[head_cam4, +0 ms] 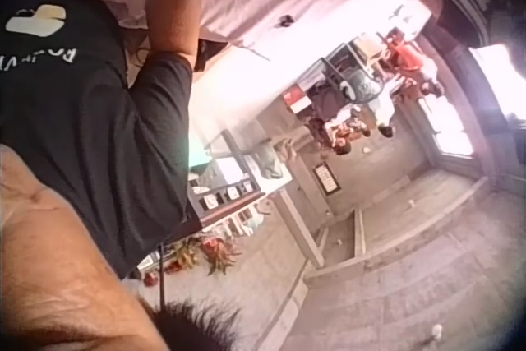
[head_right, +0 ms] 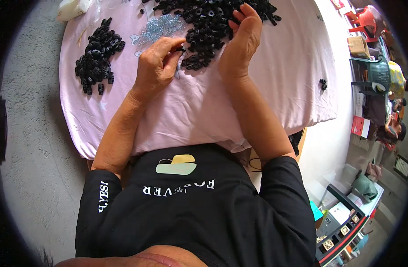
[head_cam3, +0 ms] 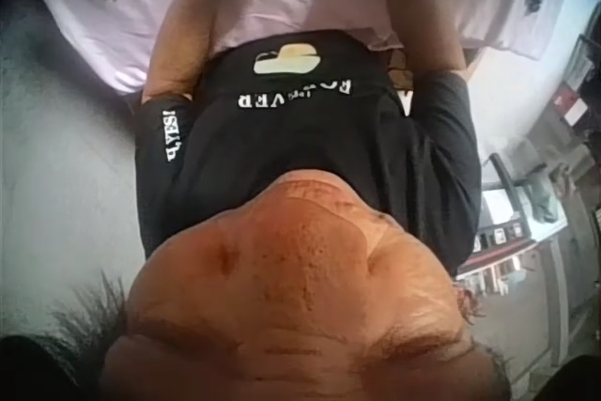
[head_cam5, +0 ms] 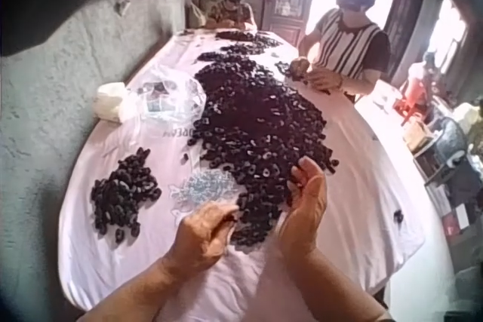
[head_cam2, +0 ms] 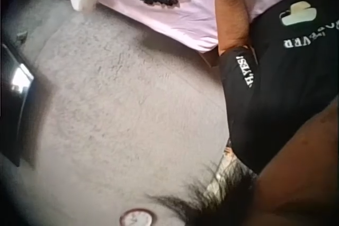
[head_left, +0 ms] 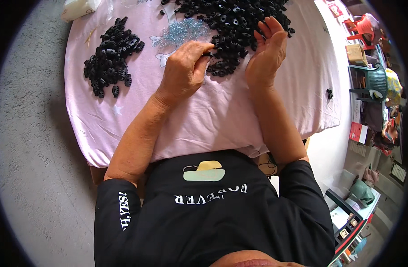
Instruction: Assembling small blue decorative beads onto black plastic components at a workbench.
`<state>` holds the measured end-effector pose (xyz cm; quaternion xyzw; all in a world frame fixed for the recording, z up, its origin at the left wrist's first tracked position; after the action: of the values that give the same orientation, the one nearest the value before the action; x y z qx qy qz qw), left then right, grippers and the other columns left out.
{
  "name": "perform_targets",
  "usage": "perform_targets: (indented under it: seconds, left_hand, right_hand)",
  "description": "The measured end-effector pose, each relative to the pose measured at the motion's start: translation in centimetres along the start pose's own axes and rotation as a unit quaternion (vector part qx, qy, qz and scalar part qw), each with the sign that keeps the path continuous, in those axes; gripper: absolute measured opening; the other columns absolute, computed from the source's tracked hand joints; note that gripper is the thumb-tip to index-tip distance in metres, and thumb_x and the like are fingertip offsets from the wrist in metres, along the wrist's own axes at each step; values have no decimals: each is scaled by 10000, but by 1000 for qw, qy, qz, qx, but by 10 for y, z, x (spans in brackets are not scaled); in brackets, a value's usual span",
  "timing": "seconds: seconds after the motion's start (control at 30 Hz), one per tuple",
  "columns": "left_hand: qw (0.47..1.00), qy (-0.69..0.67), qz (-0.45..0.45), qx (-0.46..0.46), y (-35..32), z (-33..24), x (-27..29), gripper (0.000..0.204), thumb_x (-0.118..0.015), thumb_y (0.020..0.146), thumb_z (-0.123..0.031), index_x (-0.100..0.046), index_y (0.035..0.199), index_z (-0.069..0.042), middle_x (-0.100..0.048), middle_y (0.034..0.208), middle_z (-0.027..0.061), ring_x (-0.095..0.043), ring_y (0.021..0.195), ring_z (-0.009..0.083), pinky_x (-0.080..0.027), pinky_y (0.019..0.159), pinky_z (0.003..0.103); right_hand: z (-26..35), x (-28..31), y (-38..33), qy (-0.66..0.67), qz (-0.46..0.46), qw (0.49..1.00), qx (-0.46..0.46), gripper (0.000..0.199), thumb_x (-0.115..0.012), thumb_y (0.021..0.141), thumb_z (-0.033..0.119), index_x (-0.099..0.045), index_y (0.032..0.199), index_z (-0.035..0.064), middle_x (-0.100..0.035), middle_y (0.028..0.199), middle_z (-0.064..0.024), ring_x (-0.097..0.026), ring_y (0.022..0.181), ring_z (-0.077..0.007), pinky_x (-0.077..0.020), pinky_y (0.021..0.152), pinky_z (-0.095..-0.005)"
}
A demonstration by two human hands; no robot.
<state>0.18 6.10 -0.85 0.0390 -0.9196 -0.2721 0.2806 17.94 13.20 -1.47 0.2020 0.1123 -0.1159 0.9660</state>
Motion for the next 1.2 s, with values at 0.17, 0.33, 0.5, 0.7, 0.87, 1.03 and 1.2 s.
perform_targets:
  seconds: [0.17,0.33,0.5,0.7,0.87,1.03,1.2]
  left_hand:
    - [1000,-13,4,14,2,-2,1,237,-596,824,52,-635,1052,2,-659,953,163,-654,863,334,-534,756,379]
    - [1000,-2,2,23,0,1,1,253,-599,844,63,-649,1079,-17,-664,948,129,-656,803,252,-524,709,318]
    - [1000,-2,-2,22,2,0,2,256,-601,867,57,-658,1103,-23,-672,953,99,-658,785,177,-516,704,269]
    - [1000,-11,-7,27,3,-3,4,215,-605,850,50,-648,1053,-7,-667,960,144,-678,829,288,-544,704,335]
    - [996,-51,0,73,3,-2,4,206,-608,857,46,-659,1050,-4,-676,950,134,-683,808,247,-544,700,304]
    - [990,-95,-11,105,0,7,3,220,-596,871,52,-663,1072,-7,-686,952,106,-681,820,184,-544,722,275]
    - [979,-140,-19,150,-1,11,3,217,-589,890,44,-662,1089,-5,-689,953,80,-671,845,131,-545,761,256]
  right_hand:
    - [1,13,18,-13,-50,998,-19,359,-441,1036,331,-578,1182,33,-644,1108,-75,-599,984,-153,-450,879,-283]
    - [-10,1,11,24,23,997,-71,228,-528,1008,186,-567,1152,14,-655,1000,-71,-623,851,-121,-507,761,-240]
    - [3,-6,4,-10,74,997,-2,215,-533,1007,193,-611,1111,21,-664,986,-58,-617,876,-119,-496,808,-246]
    - [-9,21,15,-27,-120,991,-56,253,-461,1029,229,-601,1124,42,-661,1024,-63,-568,818,-98,-414,701,-223]
    - [-10,9,7,12,-38,996,-84,267,-520,1012,280,-583,1133,50,-634,1004,-28,-561,796,-77,-441,698,-211]
    - [-1,-3,2,53,18,998,-31,209,-539,1005,231,-626,1069,51,-665,944,-23,-578,769,-66,-451,679,-206]
    - [8,-10,-4,4,107,994,-13,156,-542,996,137,-650,993,25,-660,828,-13,-552,674,-53,-454,619,-204]
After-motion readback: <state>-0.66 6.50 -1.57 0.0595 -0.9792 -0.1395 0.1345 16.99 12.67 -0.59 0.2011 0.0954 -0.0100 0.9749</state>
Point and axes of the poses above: each hand's wrist, its own y-axis towards the middle knuckle, its own x-axis out of the back of the hand, z = x × y, the point moved 4 cm from there along y, towards the middle knuckle
